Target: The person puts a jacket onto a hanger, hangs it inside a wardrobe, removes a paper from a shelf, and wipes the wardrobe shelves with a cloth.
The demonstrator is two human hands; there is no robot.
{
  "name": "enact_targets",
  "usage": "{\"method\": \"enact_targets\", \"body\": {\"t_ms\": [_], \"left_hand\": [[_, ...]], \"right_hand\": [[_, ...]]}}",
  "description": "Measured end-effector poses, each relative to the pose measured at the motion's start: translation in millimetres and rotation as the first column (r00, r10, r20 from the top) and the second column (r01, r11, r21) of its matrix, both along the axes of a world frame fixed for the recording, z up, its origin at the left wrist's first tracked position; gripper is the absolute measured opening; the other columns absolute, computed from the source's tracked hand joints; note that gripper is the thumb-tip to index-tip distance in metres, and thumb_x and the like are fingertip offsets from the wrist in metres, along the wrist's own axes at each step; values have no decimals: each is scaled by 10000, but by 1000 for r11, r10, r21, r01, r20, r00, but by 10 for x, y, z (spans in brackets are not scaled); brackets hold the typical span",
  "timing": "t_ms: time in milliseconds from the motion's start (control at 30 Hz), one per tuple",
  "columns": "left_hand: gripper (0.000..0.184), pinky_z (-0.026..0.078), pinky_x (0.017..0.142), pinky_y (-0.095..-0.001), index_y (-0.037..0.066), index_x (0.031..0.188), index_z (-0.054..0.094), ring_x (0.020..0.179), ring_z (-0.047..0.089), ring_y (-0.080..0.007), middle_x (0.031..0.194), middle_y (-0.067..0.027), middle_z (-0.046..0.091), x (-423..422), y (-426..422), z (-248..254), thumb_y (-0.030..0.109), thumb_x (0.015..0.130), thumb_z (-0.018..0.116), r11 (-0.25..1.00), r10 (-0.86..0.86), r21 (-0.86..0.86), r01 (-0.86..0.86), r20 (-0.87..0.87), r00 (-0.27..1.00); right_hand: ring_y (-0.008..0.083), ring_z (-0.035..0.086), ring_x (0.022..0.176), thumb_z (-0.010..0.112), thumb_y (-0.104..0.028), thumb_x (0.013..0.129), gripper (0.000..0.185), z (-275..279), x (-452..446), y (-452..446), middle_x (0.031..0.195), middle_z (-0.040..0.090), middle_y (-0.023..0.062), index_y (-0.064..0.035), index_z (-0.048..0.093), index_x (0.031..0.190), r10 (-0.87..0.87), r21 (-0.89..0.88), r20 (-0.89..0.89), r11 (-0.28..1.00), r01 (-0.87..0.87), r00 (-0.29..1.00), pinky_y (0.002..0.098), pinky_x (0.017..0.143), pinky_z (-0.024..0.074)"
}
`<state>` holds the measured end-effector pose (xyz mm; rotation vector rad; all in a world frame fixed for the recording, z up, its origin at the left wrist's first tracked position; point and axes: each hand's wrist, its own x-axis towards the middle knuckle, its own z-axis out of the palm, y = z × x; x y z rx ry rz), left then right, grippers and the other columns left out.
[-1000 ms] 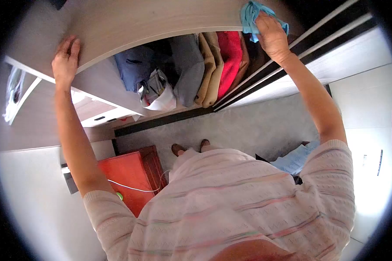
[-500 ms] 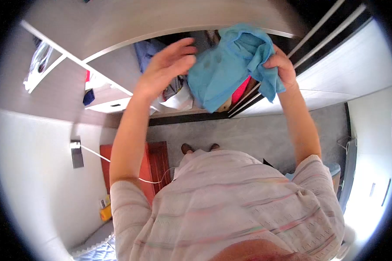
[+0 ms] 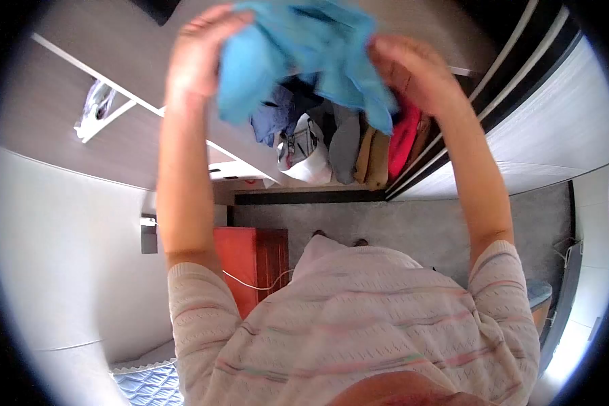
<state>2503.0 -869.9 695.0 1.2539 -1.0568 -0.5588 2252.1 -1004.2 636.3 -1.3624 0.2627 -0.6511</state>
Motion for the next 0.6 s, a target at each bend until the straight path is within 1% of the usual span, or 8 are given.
{"method": "enact_targets", "body": {"t_ms": [67, 133, 167, 200, 267, 333, 500, 600], "left_hand": [[446, 444, 860, -282, 8, 1188, 518, 963, 573, -197, 1094, -140, 586, 450, -191, 227, 142, 781, 641, 997, 68, 10, -71, 178, 982], [494, 427, 898, -307, 22, 1237, 479, 1021, 554, -234, 1146, -160, 560, 1001, -444, 75, 186, 796, 630, 960, 250, -18, -278, 493, 833], [541, 403, 927, -353, 16, 1236, 477, 1055, 543, -271, 1147, -184, 560, 1285, -586, -124, 347, 822, 586, 895, 309, 27, -446, 685, 660], [643, 388, 939, -390, 25, 1254, 459, 1077, 530, -313, 1148, -209, 555, 1316, -674, -256, 493, 818, 526, 793, 237, 242, -559, 723, 649], [781, 375, 943, -414, 33, 1291, 417, 1094, 511, -351, 1154, -232, 541, 1189, -995, -674, 628, 786, 457, 815, 63, 364, -451, 718, 693], [844, 317, 978, -469, 46, 1333, 361, 1170, 425, -399, 1236, -251, 469, 437, -1104, -574, 682, 780, 399, 694, -203, 315, -647, 948, 243], [848, 120, 1030, -577, 53, 1351, 331, 1280, 201, -473, 1394, -247, 262, 563, -2161, -823, 698, 801, 293, 838, -230, 316, -446, 944, 236], [835, 100, 1048, -562, 63, 1371, 292, 1302, 167, -452, 1411, -242, 228, 489, -2894, -780, 685, 816, 264, 868, -318, 381, -318, 919, 232]], "right_hand": [[174, 572, 985, 592, -390, 822, 481, 164, 66, -314, 1072, 604, 84, -55, 552, 1165, -165, -451, -56, 884, 122, 985, 327, 851, 439], [246, 484, 1129, 517, -479, 835, 560, 127, 125, -589, 1230, 510, 135, -85, 502, 1233, -540, -844, -96, 489, 219, 836, 412, 940, 370], [277, 427, 1188, 474, -516, 842, 589, -90, 179, -779, 1285, 455, 154, -101, 479, 1259, -707, -953, -61, 250, 169, 704, 452, 975, 324], [308, 369, 1247, 430, -553, 848, 618, -212, 243, -904, 1340, 401, 173, -116, 455, 1285, -837, -998, 24, 11, 62, 546, 492, 1010, 279], [342, 255, 1298, 367, -581, 851, 644, -259, 303, -860, 1385, 321, 183, -137, 417, 1315, -857, -982, -186, 153, -107, 481, 535, 1032, 187], [381, 218, 1310, 318, -598, 854, 667, -326, 337, -845, 1390, 306, 199, -140, 393, 1332, -856, -967, -249, 192, -168, 452, 532, 1056, 134], [384, 205, 1313, 397, -548, 850, 653, -271, 290, -833, 1394, 278, 225, -101, 391, 1326, -838, -967, -240, 164, -193, 490, 514, 1063, 138], [385, 197, 1315, 455, -512, 841, 649, -240, 282, -823, 1391, 276, 228, -83, 389, 1322, -836, -963, -251, 165, -212, 487, 516, 1063, 139]]}}
